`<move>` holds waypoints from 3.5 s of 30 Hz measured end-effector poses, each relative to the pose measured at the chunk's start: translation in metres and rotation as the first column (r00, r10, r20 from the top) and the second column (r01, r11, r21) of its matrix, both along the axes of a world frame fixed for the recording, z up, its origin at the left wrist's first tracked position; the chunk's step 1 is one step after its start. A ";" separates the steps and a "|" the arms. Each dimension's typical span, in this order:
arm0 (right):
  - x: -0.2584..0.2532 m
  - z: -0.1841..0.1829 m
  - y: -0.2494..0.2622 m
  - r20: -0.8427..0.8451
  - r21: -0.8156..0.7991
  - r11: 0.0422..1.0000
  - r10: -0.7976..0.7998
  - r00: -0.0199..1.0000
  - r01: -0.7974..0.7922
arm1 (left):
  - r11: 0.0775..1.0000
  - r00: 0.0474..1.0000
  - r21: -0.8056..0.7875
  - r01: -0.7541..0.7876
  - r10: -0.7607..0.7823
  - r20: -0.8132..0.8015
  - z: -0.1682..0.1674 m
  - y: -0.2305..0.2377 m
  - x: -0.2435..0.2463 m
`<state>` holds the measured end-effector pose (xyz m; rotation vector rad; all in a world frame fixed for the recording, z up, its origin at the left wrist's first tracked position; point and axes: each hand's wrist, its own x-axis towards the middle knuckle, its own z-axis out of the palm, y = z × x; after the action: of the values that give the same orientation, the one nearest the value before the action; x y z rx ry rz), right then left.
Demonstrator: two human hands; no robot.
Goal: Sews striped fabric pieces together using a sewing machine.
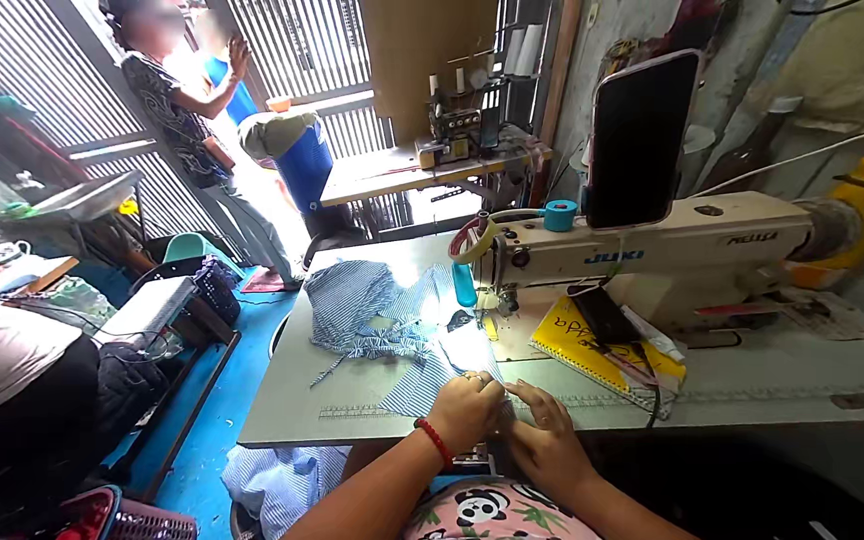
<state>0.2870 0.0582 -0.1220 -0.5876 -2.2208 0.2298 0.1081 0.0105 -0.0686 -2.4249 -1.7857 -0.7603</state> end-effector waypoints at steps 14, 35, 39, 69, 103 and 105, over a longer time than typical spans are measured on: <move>0.002 0.001 -0.001 0.080 0.013 0.999 0.033 0.996 -0.035 | 0.991 0.993 0.058 0.119 -0.120 0.009 -0.012 -0.009 -0.008; 0.005 0.000 -0.001 0.093 0.015 0.998 0.060 0.994 -0.062 | 0.969 0.954 0.033 -0.246 0.248 -0.170 -0.002 -0.078 -0.119; 0.003 0.010 0.000 0.107 -0.021 0.997 0.077 0.991 -0.075 | 0.930 0.929 0.020 -0.366 0.364 0.062 0.033 -0.060 -0.095; 0.015 0.001 -0.004 0.137 0.014 0.999 0.038 0.990 -0.040 | 0.939 0.981 -0.285 0.190 -0.174 0.082 0.010 0.012 -0.024; 0.016 0.008 -0.003 0.120 -0.077 0.997 0.027 0.992 -0.018 | 0.948 0.943 -0.197 0.248 -0.189 0.275 -0.012 0.010 -0.043; 0.015 0.008 -0.004 0.134 -0.047 0.999 0.029 0.991 -0.023 | 0.949 0.944 -0.202 0.241 -0.181 0.276 -0.012 0.010 -0.043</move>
<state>0.3020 0.0543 -0.1138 -0.6151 -2.3599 0.2611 0.0650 0.0209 -0.0808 -2.8255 -1.8058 -0.9715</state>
